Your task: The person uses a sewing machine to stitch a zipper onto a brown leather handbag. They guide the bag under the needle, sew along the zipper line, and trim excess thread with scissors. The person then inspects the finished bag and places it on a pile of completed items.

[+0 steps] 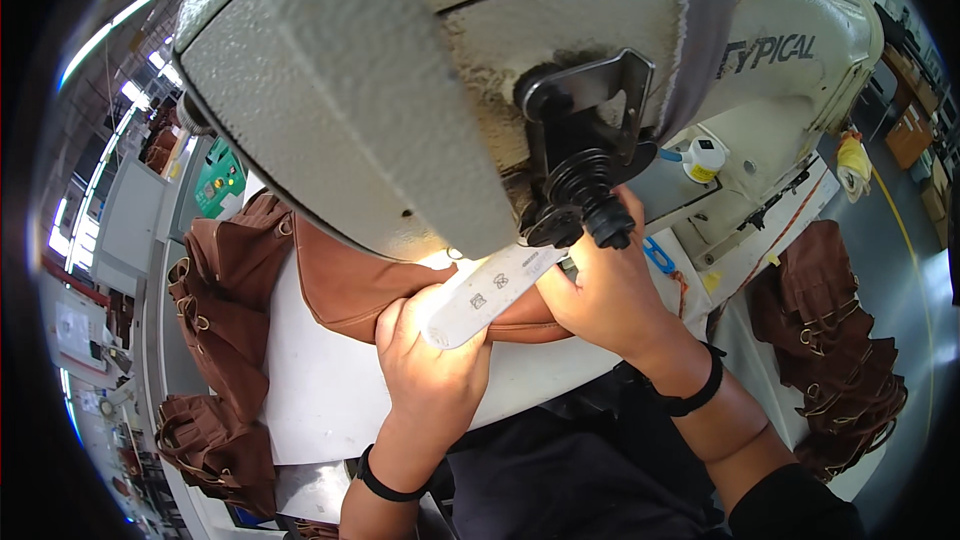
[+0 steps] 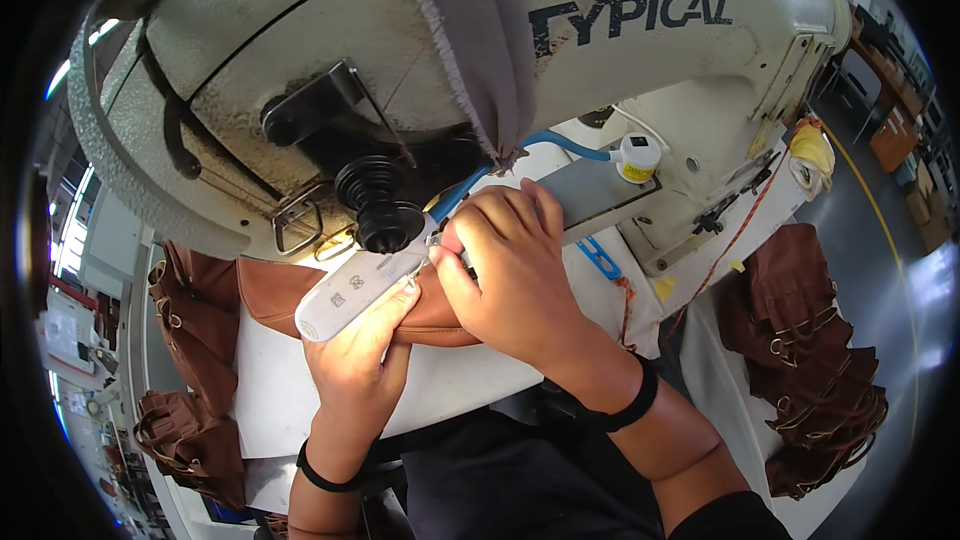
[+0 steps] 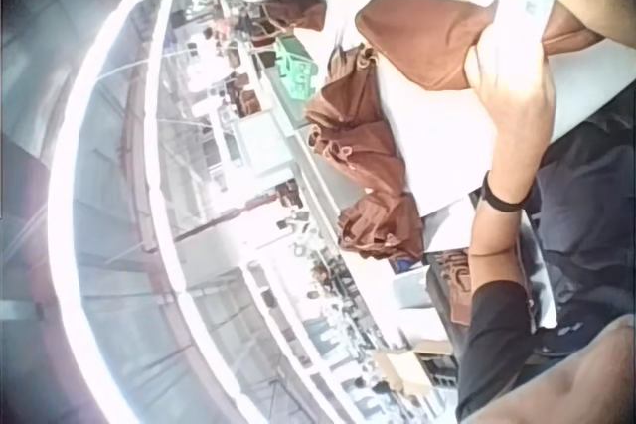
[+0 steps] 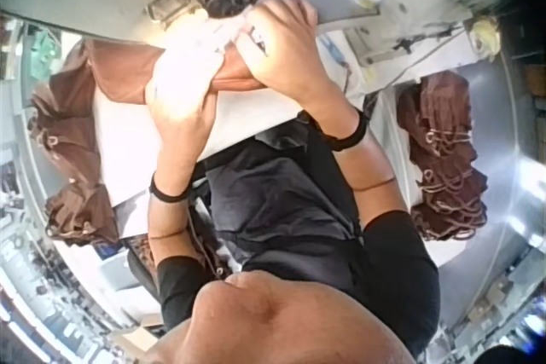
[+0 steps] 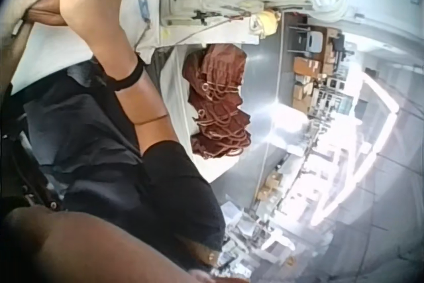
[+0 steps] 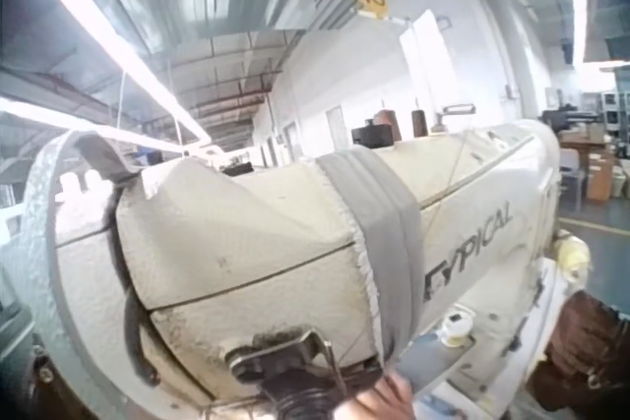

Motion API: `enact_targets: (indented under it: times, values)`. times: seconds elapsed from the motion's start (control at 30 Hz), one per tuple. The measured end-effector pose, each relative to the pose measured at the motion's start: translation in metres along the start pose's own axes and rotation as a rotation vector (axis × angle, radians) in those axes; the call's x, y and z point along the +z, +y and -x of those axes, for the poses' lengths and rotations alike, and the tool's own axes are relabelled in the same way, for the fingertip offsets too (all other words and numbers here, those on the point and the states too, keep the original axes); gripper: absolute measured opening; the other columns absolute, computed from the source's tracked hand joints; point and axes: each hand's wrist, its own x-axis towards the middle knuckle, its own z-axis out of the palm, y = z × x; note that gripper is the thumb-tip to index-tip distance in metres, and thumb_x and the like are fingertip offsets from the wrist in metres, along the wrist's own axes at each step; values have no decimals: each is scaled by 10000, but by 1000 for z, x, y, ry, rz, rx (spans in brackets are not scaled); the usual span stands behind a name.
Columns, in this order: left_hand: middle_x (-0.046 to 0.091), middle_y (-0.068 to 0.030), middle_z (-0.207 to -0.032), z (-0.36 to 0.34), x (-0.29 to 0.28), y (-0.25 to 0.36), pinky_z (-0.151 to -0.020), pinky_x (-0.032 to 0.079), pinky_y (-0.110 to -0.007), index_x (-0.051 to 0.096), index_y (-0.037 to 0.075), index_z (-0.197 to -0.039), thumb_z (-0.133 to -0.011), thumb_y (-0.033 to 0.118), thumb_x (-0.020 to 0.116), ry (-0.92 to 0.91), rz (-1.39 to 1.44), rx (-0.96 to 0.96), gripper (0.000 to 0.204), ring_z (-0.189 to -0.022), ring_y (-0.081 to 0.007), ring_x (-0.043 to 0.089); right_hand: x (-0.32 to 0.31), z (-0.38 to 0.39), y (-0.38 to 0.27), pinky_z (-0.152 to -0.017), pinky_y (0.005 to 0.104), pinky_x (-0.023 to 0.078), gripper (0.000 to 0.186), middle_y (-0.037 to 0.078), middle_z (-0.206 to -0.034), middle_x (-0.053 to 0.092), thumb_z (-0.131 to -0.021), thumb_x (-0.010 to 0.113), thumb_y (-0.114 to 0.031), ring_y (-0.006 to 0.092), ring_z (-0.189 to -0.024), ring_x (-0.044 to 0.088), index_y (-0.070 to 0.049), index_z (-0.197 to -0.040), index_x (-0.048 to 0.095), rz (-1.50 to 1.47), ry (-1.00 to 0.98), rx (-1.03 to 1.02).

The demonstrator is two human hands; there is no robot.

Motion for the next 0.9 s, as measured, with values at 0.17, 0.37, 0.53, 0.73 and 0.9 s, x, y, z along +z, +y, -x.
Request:
enact_targets:
  times: [0.17, 0.37, 0.53, 0.73, 0.9]
  values:
    - [721, -96, -1158, 3, -2, -2, -970, 454, -437, 766, 46, -1061, -743, 12, 773, 14, -22, 15, 320, -1078, -276, 650, 1, -1, -3, -1139, 535, 317, 109, 77, -980, 614, -869, 706, -128, 298, -1057, 590, -96, -914, 612, -55, -24, 55]
    - [706, -100, -1107, -1, 1, -4, -933, 454, -437, 744, 33, -1018, -735, -4, 752, 28, 20, 30, 285, -1033, -274, 641, 0, 1, -2, -1140, 531, 327, 116, 77, -977, 620, -843, 711, -102, 291, -1068, 597, -89, -918, 623, -84, -95, 130]
    - [685, -89, -1054, -5, 0, -2, -911, 454, -442, 730, 20, -1018, -731, -12, 740, 28, -4, 26, 289, -996, -269, 631, 5, 1, -1, -1138, 530, 331, 120, 68, -974, 626, -839, 716, -98, 285, -1060, 600, -87, -919, 627, -83, -39, 112]
    - [709, -107, -1129, -6, 0, -2, -954, 458, -441, 748, 39, -1069, -729, -5, 747, 47, -25, 30, 343, -1065, -277, 646, 2, -1, -2, -1138, 514, 330, 103, 66, -964, 629, -869, 711, -136, 287, -1043, 602, -92, -919, 632, -55, -24, 89]
    - [726, -113, -1203, 3, 2, 0, -988, 446, -445, 789, 54, -1080, -731, 10, 746, 26, -31, -21, 355, -1103, -296, 657, 3, 1, -3, -1153, 513, 308, 90, 59, -965, 627, -896, 687, -150, 276, -1041, 601, -91, -923, 624, -34, -30, 71]
